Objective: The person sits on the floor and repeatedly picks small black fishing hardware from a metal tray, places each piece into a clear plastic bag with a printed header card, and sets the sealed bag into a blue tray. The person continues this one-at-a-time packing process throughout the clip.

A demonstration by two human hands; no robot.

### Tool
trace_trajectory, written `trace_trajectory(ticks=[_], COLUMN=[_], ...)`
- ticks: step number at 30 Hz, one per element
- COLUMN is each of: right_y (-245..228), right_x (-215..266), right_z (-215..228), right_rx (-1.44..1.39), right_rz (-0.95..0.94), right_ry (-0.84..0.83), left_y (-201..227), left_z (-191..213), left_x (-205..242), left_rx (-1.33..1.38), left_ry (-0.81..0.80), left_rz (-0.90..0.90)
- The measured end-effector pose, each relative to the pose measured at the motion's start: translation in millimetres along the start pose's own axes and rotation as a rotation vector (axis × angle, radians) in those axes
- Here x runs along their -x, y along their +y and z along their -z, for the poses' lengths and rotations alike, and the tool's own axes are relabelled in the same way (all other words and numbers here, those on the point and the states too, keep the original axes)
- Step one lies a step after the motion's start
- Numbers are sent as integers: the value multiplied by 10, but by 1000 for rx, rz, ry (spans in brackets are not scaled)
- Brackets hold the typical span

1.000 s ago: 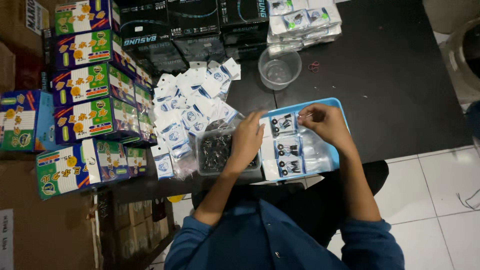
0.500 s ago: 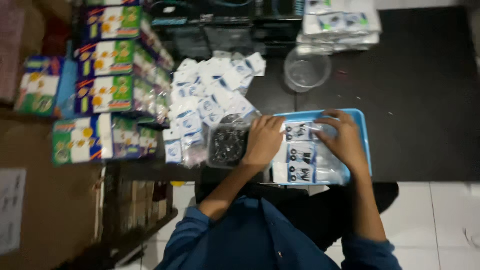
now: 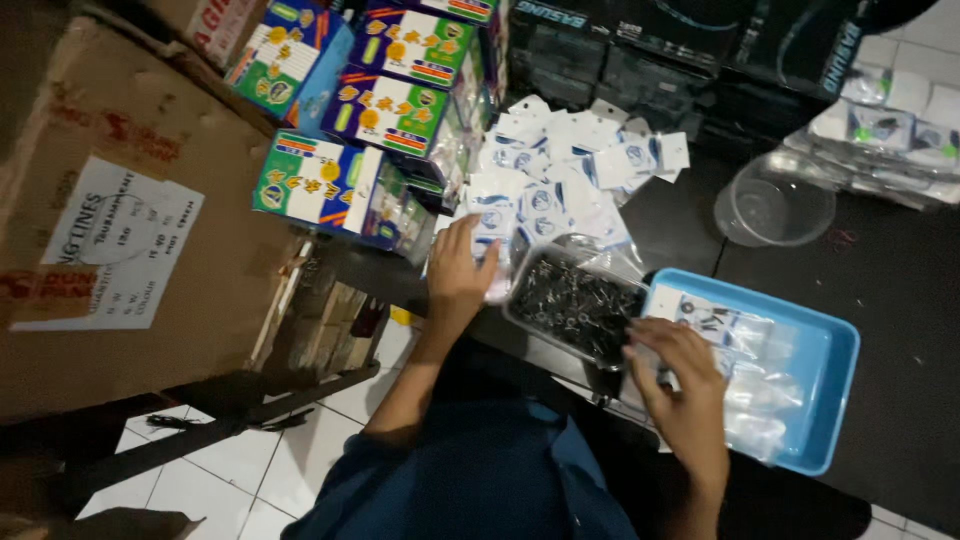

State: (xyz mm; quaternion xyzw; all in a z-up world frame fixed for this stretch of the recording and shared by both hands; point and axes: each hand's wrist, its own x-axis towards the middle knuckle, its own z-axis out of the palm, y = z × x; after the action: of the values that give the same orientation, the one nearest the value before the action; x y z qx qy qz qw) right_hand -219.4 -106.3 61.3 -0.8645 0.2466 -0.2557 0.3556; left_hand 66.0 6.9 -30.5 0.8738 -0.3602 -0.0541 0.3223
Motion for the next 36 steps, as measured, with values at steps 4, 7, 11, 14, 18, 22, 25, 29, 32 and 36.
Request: trace_trajectory(ticks=[4,7,11,14,18,22,25,29,32,36], right_y=[-273,-304,-304,-244,-137,-161,-246,-326,-155,306], right_x=[-226,-282,-352,-391,-396,-428,-466,-454,-355,-130], right_z=[-260,-415,-543,-643,-774,-825,-799,-772,-972,-1151], right_rx=[-23,-19,-35,-9,76,49,32,-358,-688,-663], right_rz=[24,-6,-64,-83,-76,-139,-146,-300,-405,-587], right_ry=[-41,-63,-86,-112,-107,-75,-81,-10,102,214], left_y=[-405,-536,-586,-506,-454,-440,-146,467,674,966], left_z=[-209,-294,-257,-96,10,50,222,453,202,75], left_x=[-134,-190,-204,-176,-143,-124,-43,113,229,348], left_rx=[-83,-45,208,291,169,71,248,935,1211,1488], left_ry=[-40,-104,-67,38,130,130,43,-103,-137,-318], left_rz=[85,106,162,17,-91,-104,-128,64,42,126])
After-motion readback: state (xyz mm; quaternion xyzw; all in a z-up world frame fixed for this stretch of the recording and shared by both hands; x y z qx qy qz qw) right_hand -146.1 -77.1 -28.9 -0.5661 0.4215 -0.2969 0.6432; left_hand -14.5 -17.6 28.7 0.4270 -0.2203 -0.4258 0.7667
